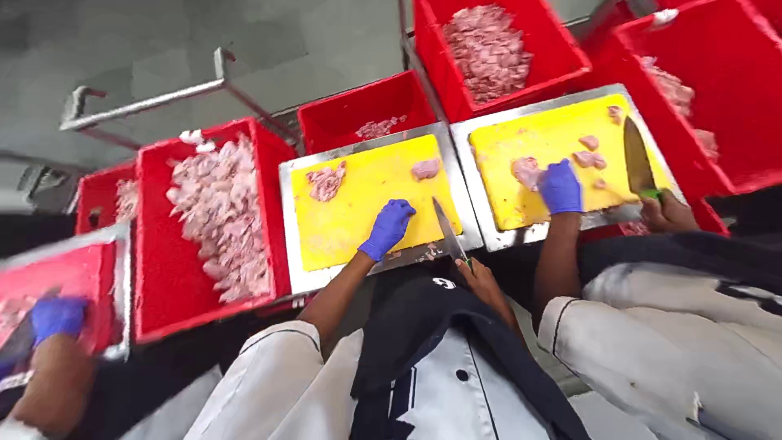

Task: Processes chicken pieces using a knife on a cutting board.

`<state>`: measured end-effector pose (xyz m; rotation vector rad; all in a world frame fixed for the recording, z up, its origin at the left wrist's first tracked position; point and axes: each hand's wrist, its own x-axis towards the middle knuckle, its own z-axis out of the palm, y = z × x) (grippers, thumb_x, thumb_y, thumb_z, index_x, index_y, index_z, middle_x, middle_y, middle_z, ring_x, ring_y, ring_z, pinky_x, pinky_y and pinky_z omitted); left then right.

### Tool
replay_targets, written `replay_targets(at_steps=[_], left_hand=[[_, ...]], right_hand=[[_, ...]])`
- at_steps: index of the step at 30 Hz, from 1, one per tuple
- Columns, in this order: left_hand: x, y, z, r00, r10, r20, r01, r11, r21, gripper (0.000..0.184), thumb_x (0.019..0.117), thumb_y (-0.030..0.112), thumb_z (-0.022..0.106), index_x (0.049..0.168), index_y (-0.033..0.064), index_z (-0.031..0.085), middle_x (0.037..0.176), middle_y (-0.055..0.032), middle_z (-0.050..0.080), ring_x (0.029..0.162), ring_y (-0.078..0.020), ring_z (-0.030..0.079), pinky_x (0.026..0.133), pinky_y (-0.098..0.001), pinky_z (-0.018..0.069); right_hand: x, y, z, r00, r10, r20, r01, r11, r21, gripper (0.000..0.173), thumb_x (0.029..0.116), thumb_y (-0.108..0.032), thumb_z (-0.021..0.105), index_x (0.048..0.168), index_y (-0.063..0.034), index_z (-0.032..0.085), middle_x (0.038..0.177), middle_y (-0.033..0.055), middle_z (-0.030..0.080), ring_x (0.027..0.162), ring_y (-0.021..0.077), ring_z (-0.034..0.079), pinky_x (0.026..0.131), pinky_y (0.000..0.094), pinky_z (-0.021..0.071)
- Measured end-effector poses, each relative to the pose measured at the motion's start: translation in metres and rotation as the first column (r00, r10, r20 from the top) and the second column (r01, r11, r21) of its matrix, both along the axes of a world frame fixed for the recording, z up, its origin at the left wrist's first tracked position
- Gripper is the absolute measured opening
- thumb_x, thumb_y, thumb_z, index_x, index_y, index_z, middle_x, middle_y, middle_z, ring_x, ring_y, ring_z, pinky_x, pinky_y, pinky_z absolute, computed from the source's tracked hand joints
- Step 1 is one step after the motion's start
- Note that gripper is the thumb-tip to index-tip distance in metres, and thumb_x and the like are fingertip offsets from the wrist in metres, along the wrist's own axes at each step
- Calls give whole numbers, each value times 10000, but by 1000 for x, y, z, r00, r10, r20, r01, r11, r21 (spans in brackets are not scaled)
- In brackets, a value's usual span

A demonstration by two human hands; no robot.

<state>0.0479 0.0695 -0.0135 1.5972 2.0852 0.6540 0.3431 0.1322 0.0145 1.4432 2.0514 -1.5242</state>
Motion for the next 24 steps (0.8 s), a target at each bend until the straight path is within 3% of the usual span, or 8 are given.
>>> replay_targets(at_steps=[3, 5, 8, 11, 13, 15, 18, 24], left_hand=[[-9, -38, 6, 996, 30, 83, -29, 1000, -3, 258, 982, 25, 526, 1120, 45, 743, 1213, -183, 691, 1210, -337, 632, 1066, -468, 503], [-32, -52, 17, 975, 195, 109, -201, 978, 49, 242, 966, 26, 547, 1100, 30, 749, 1189, -169, 707, 1177, -296, 657, 1051, -451, 519], [-70, -63, 39, 850, 527, 11, -523, 842, 133, 232, 991, 116, 616, 1179, 34, 723, 1240, -161, 691, 1191, -286, 654, 1035, -468, 536], [-87, -50, 40, 760, 627, -172, -640, 768, -29, 495, 914, 274, 757, 1354, 76, 644, 1488, -222, 528, 1425, -442, 435, 1164, -636, 346], [-75, -23, 34, 827, 538, -164, -545, 838, 3, 507, 921, 244, 745, 1388, 86, 626, 1548, -212, 471, 1465, -437, 388, 1197, -620, 316], [-51, 14, 30, 937, 331, -112, -322, 942, 91, 397, 949, 182, 707, 1331, 81, 668, 1488, -171, 549, 1432, -357, 465, 1197, -539, 369], [-21, 75, 18, 992, 84, -94, -74, 991, 108, 433, 924, 163, 737, 1344, 88, 659, 1442, -173, 587, 1399, -350, 504, 1167, -542, 399], [-10, 123, 21, 985, 106, -139, -108, 994, -2, 397, 896, 92, 740, 1274, 18, 642, 1256, -251, 648, 1222, -454, 598, 1003, -611, 502]], right_hand=[[-6, 0, -1, 999, 31, 13, -31, 998, 49, 525, 1094, -424, 475, 1143, 71, 639, 926, 246, 665, 885, 375, 661, 823, 576, 512], [-10, 0, 0, 999, 36, 11, -36, 997, 69, 521, 1099, -406, 468, 1143, 85, 637, 929, 264, 663, 885, 394, 662, 825, 595, 510], [-11, 1, -1, 1000, 19, -4, -19, 997, 77, 523, 1098, -419, 468, 1115, 79, 626, 879, 234, 637, 814, 356, 640, 776, 564, 511], [-11, -1, -4, 1000, -1, 5, 1, 998, 69, 535, 1097, -440, 455, 1111, 66, 627, 863, 221, 631, 790, 342, 637, 760, 556, 515], [-16, -5, -1, 1000, -23, 21, 21, 997, 73, 534, 1099, -447, 444, 1125, 56, 622, 876, 216, 631, 803, 340, 640, 770, 555, 516], [-19, -12, 5, 998, -40, 49, 35, 995, 93, 547, 1097, -458, 443, 1139, 58, 620, 886, 221, 641, 820, 353, 651, 782, 561, 521], [-23, -21, 15, 993, -48, 111, 36, 994, 107, 548, 1093, -468, 451, 1137, 53, 614, 887, 223, 644, 842, 365, 658, 794, 560, 518], [-22, -34, 21, 978, -98, 185, 82, 992, 91, 572, 1091, -490, 436, 1204, 43, 610, 950, 244, 673, 915, 391, 678, 840, 579, 523]])
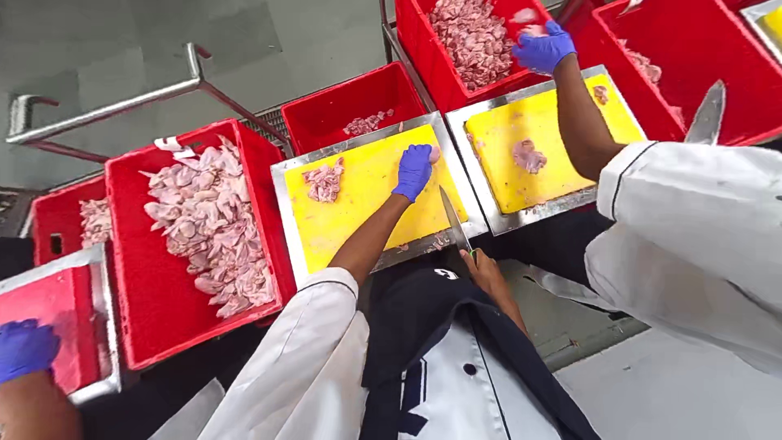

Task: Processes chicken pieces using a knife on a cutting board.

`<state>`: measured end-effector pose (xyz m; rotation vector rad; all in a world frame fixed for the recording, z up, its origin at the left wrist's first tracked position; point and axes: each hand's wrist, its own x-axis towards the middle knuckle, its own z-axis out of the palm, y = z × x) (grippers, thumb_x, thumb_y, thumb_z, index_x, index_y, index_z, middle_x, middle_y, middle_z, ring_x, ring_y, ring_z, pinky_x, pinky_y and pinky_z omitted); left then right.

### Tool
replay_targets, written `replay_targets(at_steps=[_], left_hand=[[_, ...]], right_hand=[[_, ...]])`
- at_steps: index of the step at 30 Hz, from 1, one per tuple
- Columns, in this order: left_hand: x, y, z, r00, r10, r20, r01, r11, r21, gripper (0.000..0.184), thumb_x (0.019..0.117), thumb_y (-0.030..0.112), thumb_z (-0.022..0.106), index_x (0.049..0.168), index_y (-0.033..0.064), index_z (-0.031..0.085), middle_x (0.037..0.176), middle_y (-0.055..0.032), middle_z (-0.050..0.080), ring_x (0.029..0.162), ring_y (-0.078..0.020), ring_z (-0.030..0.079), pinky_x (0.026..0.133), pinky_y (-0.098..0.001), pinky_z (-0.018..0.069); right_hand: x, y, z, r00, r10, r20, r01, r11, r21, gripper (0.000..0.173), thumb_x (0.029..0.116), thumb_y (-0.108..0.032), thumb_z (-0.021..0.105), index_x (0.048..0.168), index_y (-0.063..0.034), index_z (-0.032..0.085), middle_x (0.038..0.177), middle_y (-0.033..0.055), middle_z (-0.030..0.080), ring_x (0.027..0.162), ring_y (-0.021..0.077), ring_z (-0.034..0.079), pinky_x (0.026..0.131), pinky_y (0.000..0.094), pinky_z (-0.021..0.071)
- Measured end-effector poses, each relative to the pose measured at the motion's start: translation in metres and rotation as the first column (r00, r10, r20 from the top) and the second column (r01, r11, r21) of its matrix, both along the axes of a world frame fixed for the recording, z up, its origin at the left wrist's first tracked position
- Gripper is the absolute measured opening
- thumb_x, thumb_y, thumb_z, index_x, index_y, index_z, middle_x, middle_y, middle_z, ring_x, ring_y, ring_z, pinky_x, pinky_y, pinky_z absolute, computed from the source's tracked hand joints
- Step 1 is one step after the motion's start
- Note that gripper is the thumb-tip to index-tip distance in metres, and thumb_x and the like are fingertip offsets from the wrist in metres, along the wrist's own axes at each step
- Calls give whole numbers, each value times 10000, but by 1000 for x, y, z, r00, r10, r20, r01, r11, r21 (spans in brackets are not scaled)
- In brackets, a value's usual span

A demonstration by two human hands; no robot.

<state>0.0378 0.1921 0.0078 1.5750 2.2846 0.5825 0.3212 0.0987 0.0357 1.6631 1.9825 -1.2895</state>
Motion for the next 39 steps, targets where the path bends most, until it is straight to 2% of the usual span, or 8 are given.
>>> replay_targets(at_steps=[3, 6, 13, 18, 26, 29, 33, 39], left_hand=[[-26, -12, 16, 929, 179, 324, -197, 980, 22, 368, 876, 122, 746, 1224, 49, 650, 1055, -220, 721, 988, -410, 706, 828, -616, 571], [-52, -56, 35, 685, 229, 691, -229, 969, -94, 351, 1035, 194, 594, 1345, 31, 609, 1196, -231, 681, 1061, -345, 677, 942, -543, 544], [-69, -107, 4, 925, 319, 205, -298, 946, -127, 542, 961, 423, 692, 1355, 56, 631, 1349, -179, 641, 1233, -341, 628, 1051, -551, 504], [-53, -86, 5, 908, 358, 218, -346, 934, -93, 366, 929, 139, 705, 1279, 43, 656, 1179, -223, 703, 1136, -416, 667, 971, -614, 530], [-87, -112, -3, 310, 250, 917, -619, 785, -4, 222, 1036, 66, 563, 1191, -58, 663, 968, -136, 719, 767, -156, 687, 757, -342, 603], [-84, -112, 23, 426, 195, 884, -641, 754, 143, 207, 1016, 78, 592, 1174, -17, 686, 985, -106, 732, 805, -148, 697, 780, -350, 605], [-70, -121, 41, 859, 234, 455, -409, 848, 336, 227, 1006, 145, 614, 1185, 47, 713, 1135, -107, 744, 1048, -202, 720, 950, -440, 587], [-25, -147, -24, 999, 32, 23, -33, 999, 2, 370, 935, 238, 550, 1257, 114, 685, 1412, -50, 647, 1261, -255, 649, 1004, -485, 553]], right_hand=[[1, -5, -4, 1000, -22, 2, 22, 1000, -3, 575, 1087, -503, 434, 1202, 31, 614, 961, 241, 679, 934, 396, 682, 848, 582, 525], [-1, -8, -7, 998, -54, -27, 54, 999, -1, 576, 1088, -496, 440, 1183, 46, 614, 949, 247, 673, 918, 401, 678, 838, 584, 522], [-9, 4, -14, 999, -25, -39, 26, 999, 37, 562, 1088, -499, 437, 1136, 34, 612, 885, 220, 651, 849, 372, 668, 795, 567, 521], [-14, 14, -12, 1000, 13, -24, -12, 999, 30, 562, 1092, -509, 419, 1119, 20, 607, 864, 195, 638, 798, 345, 662, 762, 545, 529], [-14, 16, -17, 998, -8, -56, 11, 999, 47, 577, 1086, -502, 437, 1125, 45, 618, 901, 239, 648, 867, 396, 663, 799, 592, 511], [-15, 17, -15, 999, 1, -36, 1, 999, 42, 581, 1085, -511, 431, 1129, 38, 617, 916, 236, 655, 886, 393, 671, 809, 589, 516], [-19, 24, -12, 999, 44, -1, -44, 998, 42, 588, 1087, -522, 414, 1118, 31, 613, 911, 225, 652, 883, 385, 671, 803, 576, 518], [-35, 34, -2, 994, 92, 50, -96, 992, 77, 596, 1085, -528, 415, 1180, 29, 604, 955, 243, 669, 941, 410, 683, 829, 594, 528]])
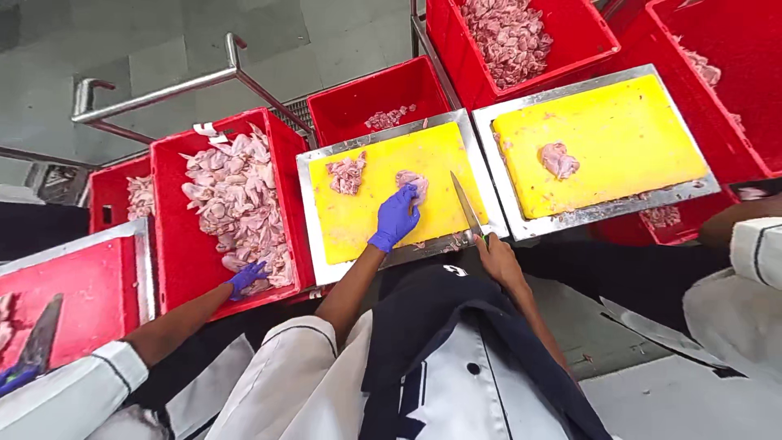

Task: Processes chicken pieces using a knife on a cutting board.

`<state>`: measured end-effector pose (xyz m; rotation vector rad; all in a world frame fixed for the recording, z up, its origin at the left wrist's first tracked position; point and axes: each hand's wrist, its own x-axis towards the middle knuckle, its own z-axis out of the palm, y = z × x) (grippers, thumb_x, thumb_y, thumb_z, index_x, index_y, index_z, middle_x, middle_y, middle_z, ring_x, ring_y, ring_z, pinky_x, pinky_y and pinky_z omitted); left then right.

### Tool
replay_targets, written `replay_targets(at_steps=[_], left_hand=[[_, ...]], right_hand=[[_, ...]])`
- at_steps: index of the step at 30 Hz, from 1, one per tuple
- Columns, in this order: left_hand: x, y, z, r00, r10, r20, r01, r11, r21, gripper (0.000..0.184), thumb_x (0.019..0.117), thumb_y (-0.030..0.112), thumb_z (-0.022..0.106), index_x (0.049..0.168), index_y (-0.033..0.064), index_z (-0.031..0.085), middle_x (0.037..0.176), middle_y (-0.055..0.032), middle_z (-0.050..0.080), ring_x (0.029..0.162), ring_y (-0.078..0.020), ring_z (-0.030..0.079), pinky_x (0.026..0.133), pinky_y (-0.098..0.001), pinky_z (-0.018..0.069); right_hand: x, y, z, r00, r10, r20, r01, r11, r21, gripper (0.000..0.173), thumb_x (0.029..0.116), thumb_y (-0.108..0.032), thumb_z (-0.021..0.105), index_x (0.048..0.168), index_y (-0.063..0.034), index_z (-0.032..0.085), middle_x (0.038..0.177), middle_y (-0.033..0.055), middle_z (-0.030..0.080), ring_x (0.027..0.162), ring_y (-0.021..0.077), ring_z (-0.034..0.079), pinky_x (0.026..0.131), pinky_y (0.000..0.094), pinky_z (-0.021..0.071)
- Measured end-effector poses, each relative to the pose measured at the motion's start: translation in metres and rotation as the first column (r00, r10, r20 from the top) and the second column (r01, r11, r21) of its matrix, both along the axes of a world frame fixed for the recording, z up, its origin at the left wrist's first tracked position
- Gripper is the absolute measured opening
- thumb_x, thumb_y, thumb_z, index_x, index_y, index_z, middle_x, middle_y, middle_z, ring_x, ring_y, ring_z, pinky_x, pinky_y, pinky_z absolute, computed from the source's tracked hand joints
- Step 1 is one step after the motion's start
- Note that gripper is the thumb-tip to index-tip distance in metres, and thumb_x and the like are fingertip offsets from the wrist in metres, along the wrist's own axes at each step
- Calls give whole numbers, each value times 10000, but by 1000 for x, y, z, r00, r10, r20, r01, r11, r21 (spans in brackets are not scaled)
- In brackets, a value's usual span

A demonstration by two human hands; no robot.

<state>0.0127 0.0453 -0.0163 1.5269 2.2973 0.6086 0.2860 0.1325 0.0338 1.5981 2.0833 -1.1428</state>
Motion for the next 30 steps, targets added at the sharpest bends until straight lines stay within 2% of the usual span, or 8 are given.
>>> replay_targets(at_steps=[3, 5, 11, 15, 21, 24, 28, 30], left_hand=[[-3, 4, 4, 985, 77, 157, -97, 988, 120, 351, 968, 292, 580, 1221, 82, 703, 1297, -108, 692, 1238, -281, 643, 1049, -500, 513], [-4, 15, 5, 969, 108, 223, -163, 956, 244, 280, 966, 221, 646, 1166, 42, 723, 1235, -148, 705, 1217, -286, 650, 1061, -468, 521], [8, 34, -18, 966, 194, 168, -239, 919, 312, 179, 963, 110, 654, 1074, 0, 741, 1129, -186, 720, 1144, -339, 673, 1027, -467, 537], [9, 33, -17, 966, 214, 147, -246, 934, 257, 192, 987, 90, 600, 1073, -9, 740, 1131, -185, 724, 1150, -350, 671, 1029, -485, 533], [3, 28, -18, 971, 160, 179, -205, 942, 267, 221, 998, 21, 546, 1096, -3, 743, 1176, -199, 713, 1181, -350, 660, 1059, -496, 509], [4, 30, -23, 967, 181, 177, -227, 928, 295, 168, 978, 73, 622, 1061, 16, 756, 1166, -178, 724, 1173, -342, 665, 1047, -490, 518], [5, 26, -26, 973, 173, 151, -214, 918, 332, 184, 989, 120, 619, 1063, 20, 755, 1177, -164, 728, 1192, -331, 664, 1050, -481, 522], [9, 20, -26, 977, 162, 139, -200, 922, 332, 262, 981, 192, 650, 1159, 15, 727, 1252, -178, 701, 1244, -350, 633, 1081, -492, 500]], right_hand=[[-10, -5, 5, 998, 70, 5, -70, 996, 45, 608, 1087, -531, 397, 1228, 30, 584, 958, 240, 678, 947, 417, 692, 830, 593, 537], [-24, -4, 9, 988, 156, -7, -155, 985, 73, 611, 1088, -535, 379, 1225, 26, 578, 945, 230, 679, 940, 413, 696, 821, 588, 543], [-64, 7, 28, 928, 362, 86, -369, 926, 81, 624, 1099, -533, 328, 1255, 31, 548, 1020, 242, 679, 1008, 431, 694, 842, 579, 552], [-97, 7, 35, 929, 347, 127, -347, 938, -19, 585, 1114, -482, 328, 1295, 42, 515, 1088, 257, 666, 1062, 427, 685, 880, 576, 548], [-189, 25, 13, 958, 286, 24, -287, 955, 77, 517, 1108, -425, 383, 1263, 47, 531, 1091, 251, 677, 1047, 414, 696, 863, 585, 559], [-158, 11, 21, 957, 280, 81, -285, 956, 63, 549, 1113, -443, 355, 1305, 44, 522, 1115, 255, 677, 1072, 418, 690, 886, 576, 552], [-71, -21, 27, 943, 256, 215, -259, 966, -13, 618, 1105, -501, 337, 1359, 43, 485, 1114, 263, 677, 1069, 437, 690, 875, 591, 552], [-41, -21, 27, 934, 279, 225, -271, 960, -65, 641, 1101, -527, 325, 1357, 37, 490, 1110, 270, 680, 1081, 444, 685, 886, 604, 544]])
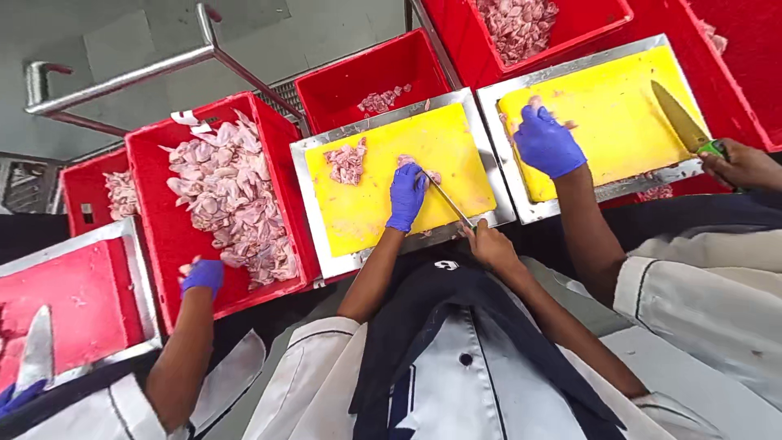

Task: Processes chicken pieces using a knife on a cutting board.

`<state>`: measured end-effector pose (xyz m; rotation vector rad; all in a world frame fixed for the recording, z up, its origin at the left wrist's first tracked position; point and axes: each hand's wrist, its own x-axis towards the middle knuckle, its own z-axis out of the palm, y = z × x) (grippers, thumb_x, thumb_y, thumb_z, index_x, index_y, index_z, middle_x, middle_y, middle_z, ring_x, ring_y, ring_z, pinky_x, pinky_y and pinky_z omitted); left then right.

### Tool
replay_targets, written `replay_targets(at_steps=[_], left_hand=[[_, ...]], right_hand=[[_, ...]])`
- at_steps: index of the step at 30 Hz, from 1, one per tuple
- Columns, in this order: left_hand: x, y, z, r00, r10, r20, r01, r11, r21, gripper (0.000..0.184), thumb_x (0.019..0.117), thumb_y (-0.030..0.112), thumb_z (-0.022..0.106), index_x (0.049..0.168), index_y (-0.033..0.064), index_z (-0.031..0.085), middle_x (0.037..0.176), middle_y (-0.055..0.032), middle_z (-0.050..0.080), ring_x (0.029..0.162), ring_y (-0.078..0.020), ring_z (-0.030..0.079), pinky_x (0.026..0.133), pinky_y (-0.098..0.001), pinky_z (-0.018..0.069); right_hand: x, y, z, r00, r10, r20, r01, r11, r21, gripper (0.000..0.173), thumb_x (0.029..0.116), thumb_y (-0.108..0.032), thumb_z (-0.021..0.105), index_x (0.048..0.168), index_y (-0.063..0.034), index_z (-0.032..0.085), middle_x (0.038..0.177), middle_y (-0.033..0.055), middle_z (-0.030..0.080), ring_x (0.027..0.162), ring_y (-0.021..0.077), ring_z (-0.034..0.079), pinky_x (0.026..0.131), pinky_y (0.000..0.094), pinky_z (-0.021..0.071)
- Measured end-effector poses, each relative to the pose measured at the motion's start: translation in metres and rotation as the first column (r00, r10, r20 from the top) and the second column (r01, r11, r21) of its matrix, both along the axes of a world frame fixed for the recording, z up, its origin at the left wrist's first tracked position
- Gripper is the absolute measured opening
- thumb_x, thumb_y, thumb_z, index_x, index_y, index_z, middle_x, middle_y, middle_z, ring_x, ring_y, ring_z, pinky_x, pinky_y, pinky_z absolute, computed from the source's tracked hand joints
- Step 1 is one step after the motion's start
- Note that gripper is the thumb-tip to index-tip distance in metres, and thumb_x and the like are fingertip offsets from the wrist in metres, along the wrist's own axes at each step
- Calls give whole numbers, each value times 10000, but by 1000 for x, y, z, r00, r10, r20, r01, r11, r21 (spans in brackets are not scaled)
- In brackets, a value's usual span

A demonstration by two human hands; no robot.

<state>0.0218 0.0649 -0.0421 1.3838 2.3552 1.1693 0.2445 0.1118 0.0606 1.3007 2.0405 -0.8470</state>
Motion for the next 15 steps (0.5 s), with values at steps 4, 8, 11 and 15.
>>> replay_targets(at_steps=[4, 8, 11, 15], left_hand=[[10, -5, 13, 992, -30, -125, -4, 965, -260, 396, 948, 287, 669, 1271, 60, 698, 1331, -195, 658, 1297, -393, 585, 1095, -536, 464], [-23, 16, 48, 997, 66, 48, -44, 929, -368, 262, 935, 111, 670, 1183, 38, 713, 1186, -186, 708, 1152, -354, 674, 995, -533, 544], [-52, 23, 87, 969, 124, 214, -78, 974, -212, 234, 879, 93, 747, 1106, 40, 729, 1004, -166, 739, 945, -326, 718, 862, -571, 572], [-67, 9, 111, 956, -138, 258, 143, 990, 2, 211, 897, 25, 695, 1105, 35, 732, 1072, -119, 739, 969, -214, 713, 883, -439, 594]], right_hand=[[12, 18, -1, 991, -49, -128, 57, 997, 56, 611, 1100, -519, 337, 1247, 29, 563, 1024, 253, 676, 1020, 433, 685, 863, 601, 535], [-1, 14, 13, 984, -73, -163, 94, 988, 126, 608, 1103, -517, 323, 1260, 22, 557, 997, 242, 683, 993, 430, 694, 844, 592, 540], [-2, 14, 4, 991, -28, -128, 38, 996, 83, 598, 1098, -512, 343, 1248, 19, 571, 1062, 258, 681, 1046, 440, 683, 869, 605, 534], [-5, 22, -6, 977, -151, -150, 166, 982, 92, 614, 1098, -517, 357, 1244, 34, 583, 1062, 266, 682, 1037, 437, 686, 866, 613, 533]])
